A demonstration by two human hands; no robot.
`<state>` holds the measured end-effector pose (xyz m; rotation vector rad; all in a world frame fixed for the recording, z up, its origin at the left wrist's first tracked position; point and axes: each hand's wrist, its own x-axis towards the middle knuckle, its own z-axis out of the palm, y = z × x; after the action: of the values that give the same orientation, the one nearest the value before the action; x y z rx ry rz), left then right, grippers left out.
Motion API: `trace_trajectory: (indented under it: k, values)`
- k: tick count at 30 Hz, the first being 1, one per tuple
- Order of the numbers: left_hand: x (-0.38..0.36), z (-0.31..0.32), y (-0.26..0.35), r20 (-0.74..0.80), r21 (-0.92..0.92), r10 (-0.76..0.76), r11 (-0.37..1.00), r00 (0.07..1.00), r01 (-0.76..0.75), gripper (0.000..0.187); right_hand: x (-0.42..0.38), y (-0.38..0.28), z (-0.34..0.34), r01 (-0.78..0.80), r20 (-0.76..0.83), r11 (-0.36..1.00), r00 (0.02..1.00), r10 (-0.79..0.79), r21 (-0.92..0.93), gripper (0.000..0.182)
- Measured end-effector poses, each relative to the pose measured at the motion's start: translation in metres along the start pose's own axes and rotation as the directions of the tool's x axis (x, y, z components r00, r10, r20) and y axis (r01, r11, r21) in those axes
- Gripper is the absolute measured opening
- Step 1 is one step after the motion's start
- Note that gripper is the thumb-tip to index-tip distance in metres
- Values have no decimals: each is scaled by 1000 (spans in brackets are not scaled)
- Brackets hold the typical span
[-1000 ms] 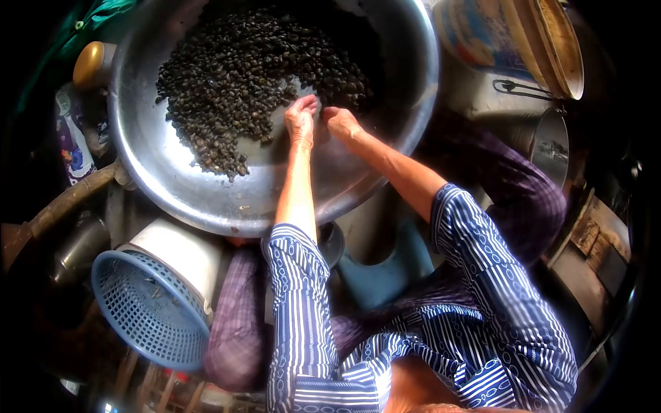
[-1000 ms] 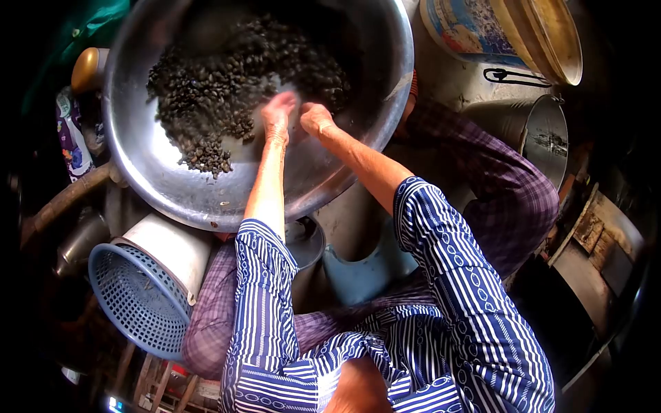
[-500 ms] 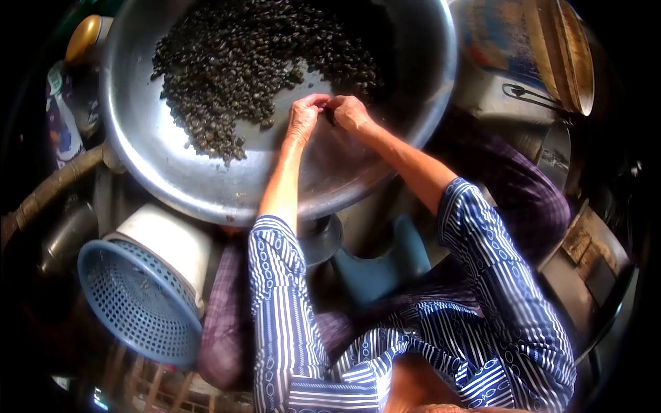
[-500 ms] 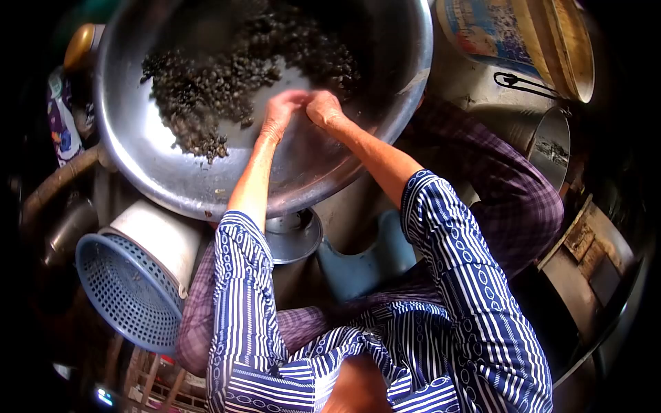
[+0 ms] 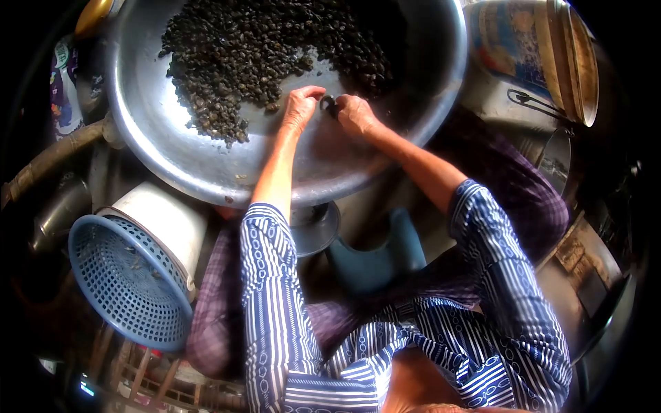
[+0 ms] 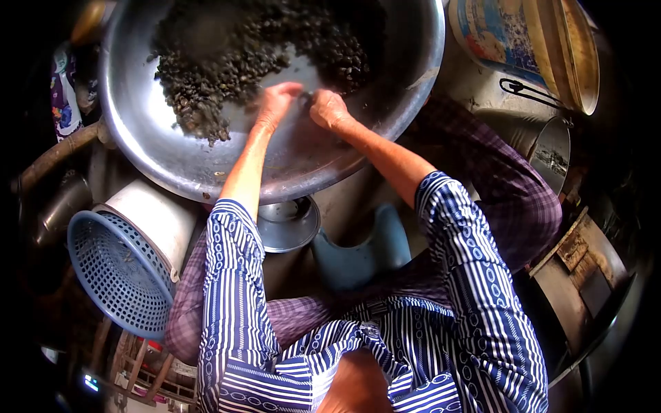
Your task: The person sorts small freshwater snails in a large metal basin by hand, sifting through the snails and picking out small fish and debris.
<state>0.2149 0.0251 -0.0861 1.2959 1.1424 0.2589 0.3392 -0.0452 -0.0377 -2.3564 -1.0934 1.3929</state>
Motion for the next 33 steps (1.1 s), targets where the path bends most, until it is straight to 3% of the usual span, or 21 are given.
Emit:
trace_trajectory:
  k: [1, 4, 8, 9, 10, 12, 16, 18, 20, 21, 25, 29, 31, 33]
  values:
    - [2, 0, 1, 16, -10, -45, 999, 999, 45, 36, 2, -6, 1, -65, -11, 998, 998, 64, -11, 23]
    - [-6, 5, -4, 76, -77, -120, 989, 990, 125, 36, 7, -8, 4, -64, 75, 998, 995, 62, 20, 26]
    - [-12, 0, -5, 158, -153, -182, 967, 971, 206, 37, 8, 2, 6, -86, 17, 993, 996, 88, -84, 25]
    - [-13, -3, -6, 165, -43, -179, 981, 970, 188, 38, 14, 8, -2, -29, 118, 980, 992, 53, -198, 24]
    - [-16, -5, -4, 165, -46, -185, 980, 969, 195, 38, 20, 18, -4, 32, 201, 962, 979, 24, -271, 23]
    - [-19, -11, -5, 224, -110, -212, 964, 951, 241, 39, 24, 21, -13, 139, 281, 967, 957, -74, -215, 23]
    - [-23, -13, -13, 269, -271, -280, 896, 921, 352, 41, 19, 12, -11, 133, 173, 985, 978, -112, -112, 23]
    - [-26, -19, -8, 256, -264, -309, 889, 916, 374, 39, 20, 3, -4, 106, 149, 993, 984, -98, -50, 24]
    - [-31, -23, -16, 321, -328, -358, 826, 877, 458, 36, 24, -1, 8, -132, 218, 991, 968, 124, 22, 25]
    - [-31, -27, -20, 368, -368, -367, 786, 854, 496, 33, 24, -1, 12, -21, 248, 999, 968, 28, -34, 23]
    - [-36, -37, -27, 392, -387, -400, 745, 828, 543, 30, 12, -10, 22, 93, 215, 993, 974, -76, -69, 23]
    - [-44, -47, -23, 509, -464, -393, 624, 766, 629, 24, 19, 0, 46, 54, 280, 998, 959, -48, -14, 28]
    - [-48, -46, -17, 529, -452, -418, 598, 739, 662, 24, 21, 2, 60, -28, 205, 991, 977, 54, -128, 22]
    - [-53, -48, -8, 555, -363, -446, 629, 702, 687, 23, 18, 5, 65, -11, 223, 987, 974, 48, -161, 21]
